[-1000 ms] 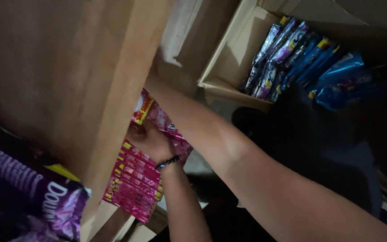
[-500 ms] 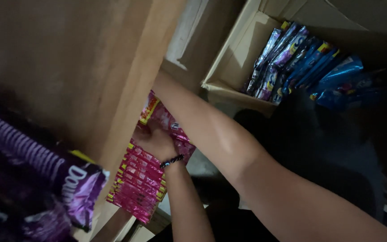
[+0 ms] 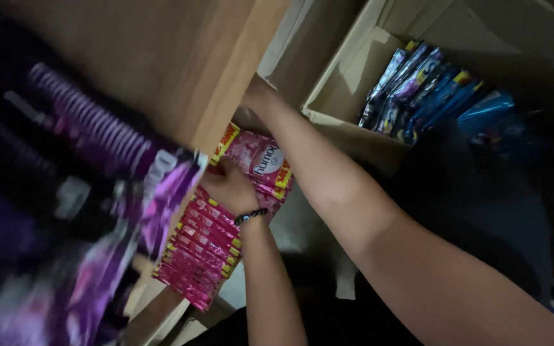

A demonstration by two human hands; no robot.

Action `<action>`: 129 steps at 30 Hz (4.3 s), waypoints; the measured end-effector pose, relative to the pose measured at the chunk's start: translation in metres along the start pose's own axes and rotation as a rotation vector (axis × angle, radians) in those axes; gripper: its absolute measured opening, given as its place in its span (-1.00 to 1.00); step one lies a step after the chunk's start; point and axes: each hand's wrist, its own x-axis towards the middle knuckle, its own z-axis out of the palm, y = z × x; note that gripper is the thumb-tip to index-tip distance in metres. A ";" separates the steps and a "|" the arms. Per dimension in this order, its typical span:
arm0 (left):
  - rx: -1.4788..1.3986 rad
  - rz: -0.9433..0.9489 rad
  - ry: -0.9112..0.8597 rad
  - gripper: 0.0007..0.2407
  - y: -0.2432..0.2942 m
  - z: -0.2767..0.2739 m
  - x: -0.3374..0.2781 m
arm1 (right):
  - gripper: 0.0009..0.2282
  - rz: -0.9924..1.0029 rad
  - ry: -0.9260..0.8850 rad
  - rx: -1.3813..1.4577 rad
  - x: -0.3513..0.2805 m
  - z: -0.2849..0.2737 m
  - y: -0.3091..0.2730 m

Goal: Take laundry detergent sachets from boxes and organize them on grocery store shelves by brand and color.

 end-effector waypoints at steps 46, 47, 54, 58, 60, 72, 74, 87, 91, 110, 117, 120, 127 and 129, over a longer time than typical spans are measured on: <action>0.842 0.542 -0.332 -0.35 0.070 -0.050 -0.065 | -0.62 0.109 -0.282 -0.256 -0.084 -0.017 -0.091; 0.811 0.517 -0.365 -0.38 0.073 -0.052 -0.063 | -0.65 0.033 -0.206 -0.132 -0.078 -0.012 -0.076; 0.474 0.475 -0.241 -0.62 0.088 -0.093 -0.044 | -0.75 0.080 0.003 0.090 -0.071 -0.050 -0.135; 0.356 0.433 -0.213 -0.61 0.114 -0.131 -0.046 | -0.76 0.118 0.132 0.074 -0.083 -0.061 -0.200; 0.330 0.452 -0.181 -0.62 0.118 -0.146 -0.050 | -0.75 -0.043 0.155 -0.053 -0.090 -0.061 -0.208; 0.300 0.412 -0.084 -0.72 0.158 -0.179 -0.137 | -0.84 -0.296 0.040 0.051 -0.225 -0.047 -0.309; 0.315 0.423 -0.013 -0.71 0.144 -0.180 -0.143 | -0.84 -0.312 -0.033 -0.004 -0.247 -0.044 -0.322; 0.266 0.401 0.066 -0.75 0.081 -0.182 -0.147 | -0.82 -0.316 -0.140 -0.245 -0.293 -0.019 -0.320; 0.249 0.366 -0.043 -0.75 0.090 -0.188 -0.144 | -0.79 -0.229 -0.107 -0.325 -0.291 -0.014 -0.301; 0.253 0.481 0.212 -0.70 0.225 -0.331 -0.219 | -0.80 -0.274 -0.335 0.184 -0.314 -0.017 -0.377; 0.129 0.292 0.466 -0.83 0.218 -0.420 -0.293 | -0.83 -0.389 -0.509 0.332 -0.389 0.000 -0.494; 0.129 0.213 0.503 -0.84 0.193 -0.425 -0.303 | -0.87 -0.638 -0.580 0.146 -0.429 0.014 -0.545; 0.166 -0.080 0.676 -0.75 0.001 -0.541 -0.308 | -0.80 -0.615 -0.929 0.219 -0.482 0.082 -0.565; 0.713 -0.443 0.789 -0.58 -0.083 -0.586 -0.317 | -0.78 -0.862 -1.018 -0.004 -0.495 0.105 -0.551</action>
